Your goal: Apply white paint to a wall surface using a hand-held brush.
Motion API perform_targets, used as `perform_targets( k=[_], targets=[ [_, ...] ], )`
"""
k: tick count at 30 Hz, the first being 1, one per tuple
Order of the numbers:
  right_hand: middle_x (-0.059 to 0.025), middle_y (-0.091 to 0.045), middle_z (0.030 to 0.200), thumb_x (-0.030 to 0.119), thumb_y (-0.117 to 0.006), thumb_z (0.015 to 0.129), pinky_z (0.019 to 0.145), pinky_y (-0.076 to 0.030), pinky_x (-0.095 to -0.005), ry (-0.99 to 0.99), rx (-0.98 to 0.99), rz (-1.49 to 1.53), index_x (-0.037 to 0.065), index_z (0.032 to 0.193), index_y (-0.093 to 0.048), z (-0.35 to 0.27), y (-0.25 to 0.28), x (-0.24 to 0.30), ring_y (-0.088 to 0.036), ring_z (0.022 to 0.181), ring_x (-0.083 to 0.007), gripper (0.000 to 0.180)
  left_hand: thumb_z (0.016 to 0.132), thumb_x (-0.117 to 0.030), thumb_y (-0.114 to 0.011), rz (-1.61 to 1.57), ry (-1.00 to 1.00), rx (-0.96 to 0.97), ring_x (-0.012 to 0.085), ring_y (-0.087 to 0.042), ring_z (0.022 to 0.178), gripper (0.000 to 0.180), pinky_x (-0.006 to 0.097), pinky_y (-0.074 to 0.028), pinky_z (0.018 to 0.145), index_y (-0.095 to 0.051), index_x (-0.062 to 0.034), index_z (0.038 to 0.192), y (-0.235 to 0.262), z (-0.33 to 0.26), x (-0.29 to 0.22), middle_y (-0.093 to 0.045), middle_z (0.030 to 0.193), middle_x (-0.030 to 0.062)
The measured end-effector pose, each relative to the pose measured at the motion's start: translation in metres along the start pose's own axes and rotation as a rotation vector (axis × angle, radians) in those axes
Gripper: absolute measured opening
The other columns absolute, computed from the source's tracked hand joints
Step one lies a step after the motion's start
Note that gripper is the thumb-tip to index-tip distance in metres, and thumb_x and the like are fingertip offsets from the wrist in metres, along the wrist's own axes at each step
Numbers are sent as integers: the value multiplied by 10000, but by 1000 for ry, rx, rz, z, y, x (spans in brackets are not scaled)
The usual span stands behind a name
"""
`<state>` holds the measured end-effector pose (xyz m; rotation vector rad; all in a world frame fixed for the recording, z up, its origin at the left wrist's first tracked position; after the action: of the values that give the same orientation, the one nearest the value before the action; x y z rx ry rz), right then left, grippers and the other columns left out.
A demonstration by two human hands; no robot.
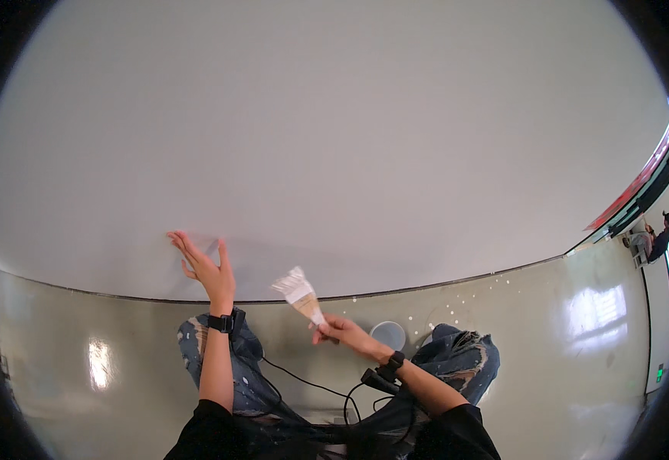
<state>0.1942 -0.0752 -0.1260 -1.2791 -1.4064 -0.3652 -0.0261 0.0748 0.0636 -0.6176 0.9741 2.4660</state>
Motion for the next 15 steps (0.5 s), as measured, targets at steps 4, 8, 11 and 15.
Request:
perform_targets(
  k=[4, 8, 11, 15],
  targets=[
    [-6, -605, 928, 194, -428, 1029, 803, -426, -232, 497, -246, -311, 31, 1155, -545, -25, 29, 100, -528, 866, -88, 237, 915, -416, -543, -17, -5, -8, 331, -40, 1473, 855, 563, -43, 1099, -69, -51, 1525, 4, 1, -5, -13, 1598, 165],
    [-15, -555, 848, 234, -413, 1034, 725, -431, -240, 669, -454, -323, 35, 1139, -535, -49, 71, 147, -513, 796, -97, 256, 914, -422, -537, -37, -17, -20, 337, -36, 1473, 858, 561, -46, 1100, -63, -51, 1525, 7, 2, -12, -8, 1598, 166],
    [4, -438, 707, 318, -371, 1043, 549, -380, -236, 642, -493, 64, 53, 1067, -498, -52, 98, 143, -467, 618, -102, 294, 916, -429, -536, -23, -25, -24, 334, -27, 1474, 863, 558, -48, 1100, -56, -50, 1525, 11, 1, -11, 1, 1598, 165],
    [7, -436, 697, 330, -388, 1038, 540, -379, -229, 584, -516, -48, 57, 1061, -488, -42, 122, 121, -472, 597, -100, 291, 920, -434, -534, -34, -10, -7, 329, -15, 1475, 865, 555, -49, 1100, -50, -50, 1525, 5, 0, -11, 8, 1598, 164]
  ],
)
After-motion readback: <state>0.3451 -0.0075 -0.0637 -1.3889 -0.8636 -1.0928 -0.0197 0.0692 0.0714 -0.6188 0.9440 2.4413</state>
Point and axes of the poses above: each hand's wrist, its own z-axis towards the middle knuckle, its own y-axis out of the back of the hand, x = y × z, the point moved 10 cm from there along z, towards the middle knuckle
